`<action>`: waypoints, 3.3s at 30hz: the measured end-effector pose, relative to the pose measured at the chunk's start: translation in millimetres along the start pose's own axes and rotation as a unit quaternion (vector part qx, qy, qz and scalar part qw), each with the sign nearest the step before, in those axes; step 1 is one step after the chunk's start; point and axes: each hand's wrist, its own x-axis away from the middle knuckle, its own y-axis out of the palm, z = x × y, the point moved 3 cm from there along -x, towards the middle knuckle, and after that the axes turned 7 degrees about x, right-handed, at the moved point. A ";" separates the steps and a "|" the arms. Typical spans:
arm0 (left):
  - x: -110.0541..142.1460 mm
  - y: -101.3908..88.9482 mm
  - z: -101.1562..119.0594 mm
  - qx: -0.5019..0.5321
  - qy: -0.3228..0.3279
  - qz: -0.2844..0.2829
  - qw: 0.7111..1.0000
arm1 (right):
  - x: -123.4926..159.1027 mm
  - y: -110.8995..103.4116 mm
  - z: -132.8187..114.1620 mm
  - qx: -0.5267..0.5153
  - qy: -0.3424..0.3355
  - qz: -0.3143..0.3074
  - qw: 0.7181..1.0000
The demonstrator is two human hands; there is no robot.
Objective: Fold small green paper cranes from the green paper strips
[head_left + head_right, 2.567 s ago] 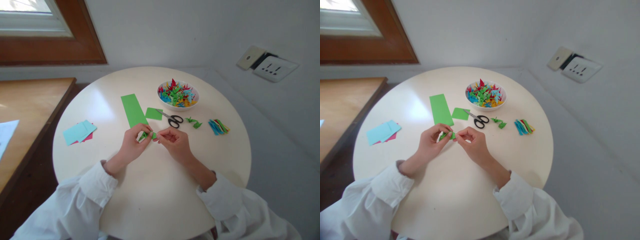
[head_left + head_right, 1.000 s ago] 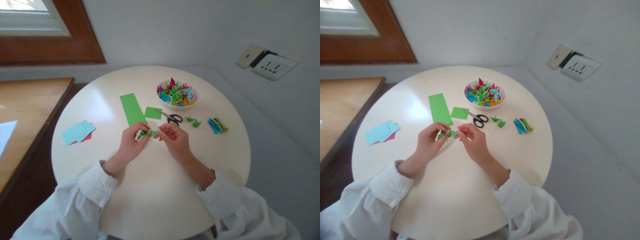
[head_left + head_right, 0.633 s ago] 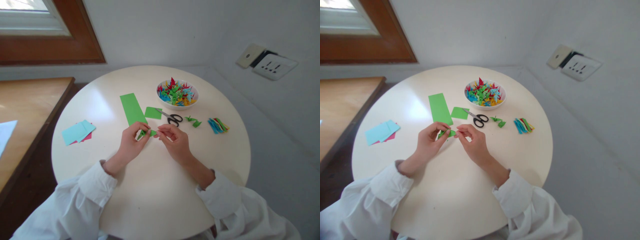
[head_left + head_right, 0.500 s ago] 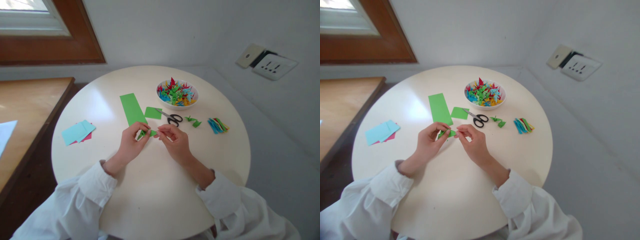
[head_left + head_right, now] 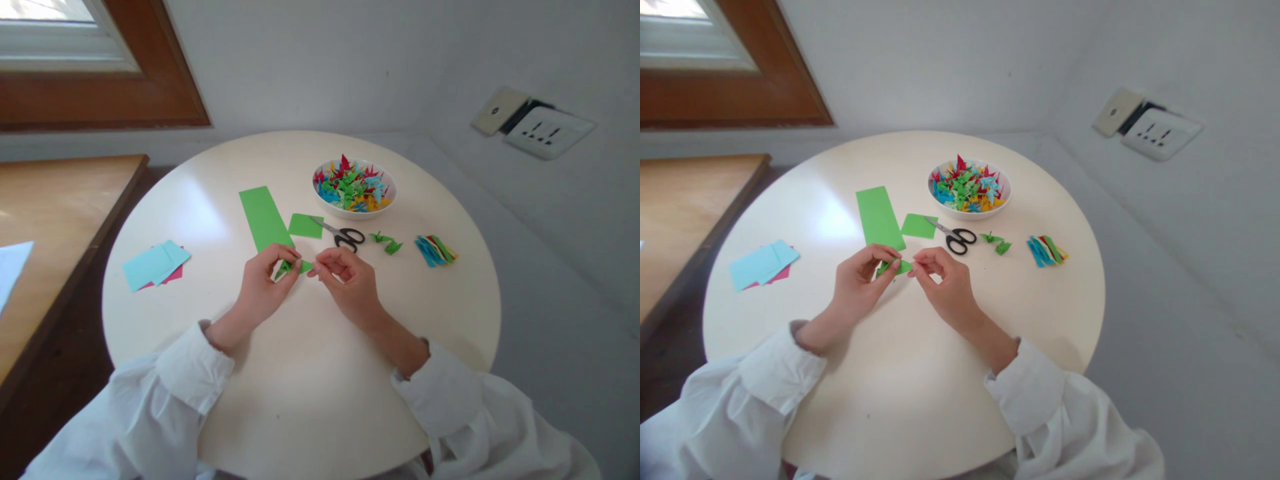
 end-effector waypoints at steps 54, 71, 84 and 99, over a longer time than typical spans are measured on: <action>-3.7 1.9 -6.4 0.014 -0.119 -0.027 0.992 | -5.8 -3.1 -2.5 0.078 0.028 0.005 0.997; -5.5 4.1 -2.0 0.069 -0.148 -0.030 0.986 | -5.2 -1.6 0.4 0.063 0.018 -0.013 0.998; -4.2 4.6 -4.2 0.118 -0.185 -0.019 0.975 | -8.2 -3.5 6.6 0.067 0.058 0.014 0.996; -2.3 13.4 -3.4 0.190 -0.176 -0.134 0.956 | -6.7 -9.4 -8.5 0.136 -0.036 0.045 0.989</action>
